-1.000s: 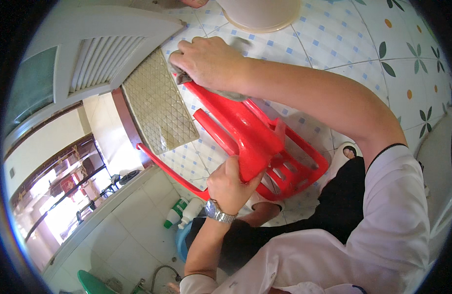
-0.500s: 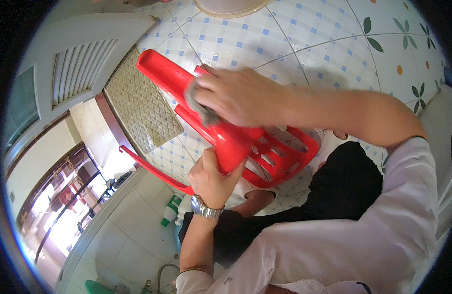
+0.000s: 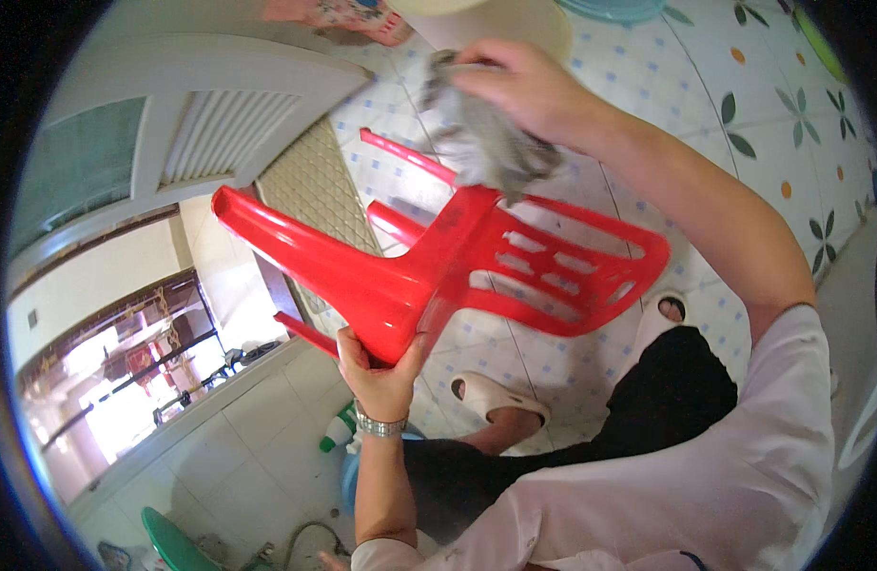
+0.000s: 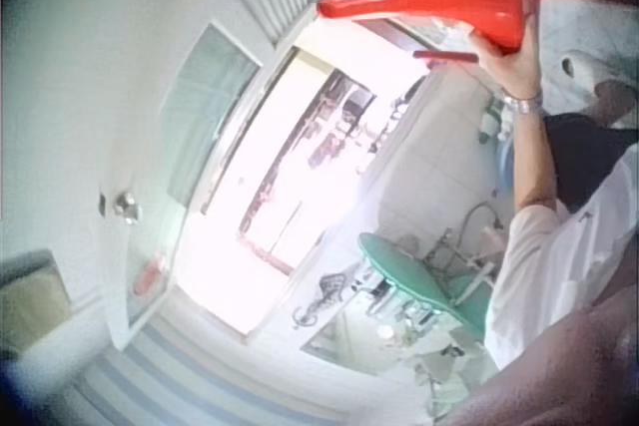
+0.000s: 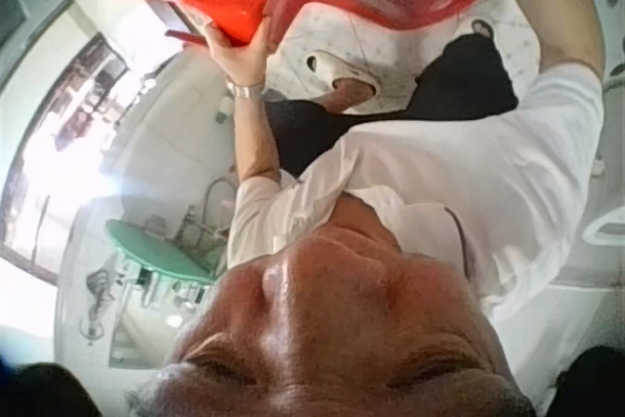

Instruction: The person cleans a plastic stool with a cloth, rotating it by hand while wiping down its legs, underside, and seat.

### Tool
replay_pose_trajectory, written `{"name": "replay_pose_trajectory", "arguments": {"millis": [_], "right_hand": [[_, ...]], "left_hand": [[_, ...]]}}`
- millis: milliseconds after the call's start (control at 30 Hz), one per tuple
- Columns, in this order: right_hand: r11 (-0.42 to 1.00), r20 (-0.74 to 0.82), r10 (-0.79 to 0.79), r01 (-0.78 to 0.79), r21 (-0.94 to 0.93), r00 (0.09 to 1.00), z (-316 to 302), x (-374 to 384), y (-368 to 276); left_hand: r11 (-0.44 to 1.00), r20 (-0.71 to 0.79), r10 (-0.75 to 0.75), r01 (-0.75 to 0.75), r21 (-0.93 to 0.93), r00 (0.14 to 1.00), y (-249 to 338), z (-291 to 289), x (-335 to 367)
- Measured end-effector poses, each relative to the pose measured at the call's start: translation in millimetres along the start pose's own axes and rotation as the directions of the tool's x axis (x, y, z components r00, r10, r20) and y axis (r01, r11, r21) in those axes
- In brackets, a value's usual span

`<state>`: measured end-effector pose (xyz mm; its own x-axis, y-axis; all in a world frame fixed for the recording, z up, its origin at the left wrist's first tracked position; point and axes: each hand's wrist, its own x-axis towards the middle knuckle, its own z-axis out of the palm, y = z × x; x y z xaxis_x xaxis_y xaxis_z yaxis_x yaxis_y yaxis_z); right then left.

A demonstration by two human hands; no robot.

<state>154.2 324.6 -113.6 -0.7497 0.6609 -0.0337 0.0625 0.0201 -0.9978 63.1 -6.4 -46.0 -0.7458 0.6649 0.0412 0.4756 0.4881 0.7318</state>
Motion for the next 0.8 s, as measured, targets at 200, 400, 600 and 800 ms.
{"name": "replay_pose_trajectory", "arguments": {"millis": [200, 400, 600, 800], "right_hand": [[0.996, -0.027, -0.093, 0.093, -0.012, 0.995, -27.0, -27.9, -34.0], [0.999, -0.068, -0.029, 0.028, -0.026, 0.997, -27.0, -50.5, -31.1], [0.858, 0.167, -0.375, 0.410, -0.309, 0.912, 41.7, -60.8, -26.8], [0.668, 0.372, -0.456, 0.587, -0.458, 0.808, 81.9, -68.5, -27.1]], "left_hand": [[0.947, -0.125, -0.033, -0.009, -0.321, 0.992, -26.3, 31.6, 0.7], [0.944, -0.076, -0.098, 0.069, -0.323, 0.992, -47.0, 47.4, -10.1], [0.920, 0.127, -0.104, 0.144, -0.364, 0.986, -44.1, 18.8, -26.2], [0.414, 0.227, -0.450, 0.427, -0.804, 0.864, -43.5, 2.5, 18.6]]}}
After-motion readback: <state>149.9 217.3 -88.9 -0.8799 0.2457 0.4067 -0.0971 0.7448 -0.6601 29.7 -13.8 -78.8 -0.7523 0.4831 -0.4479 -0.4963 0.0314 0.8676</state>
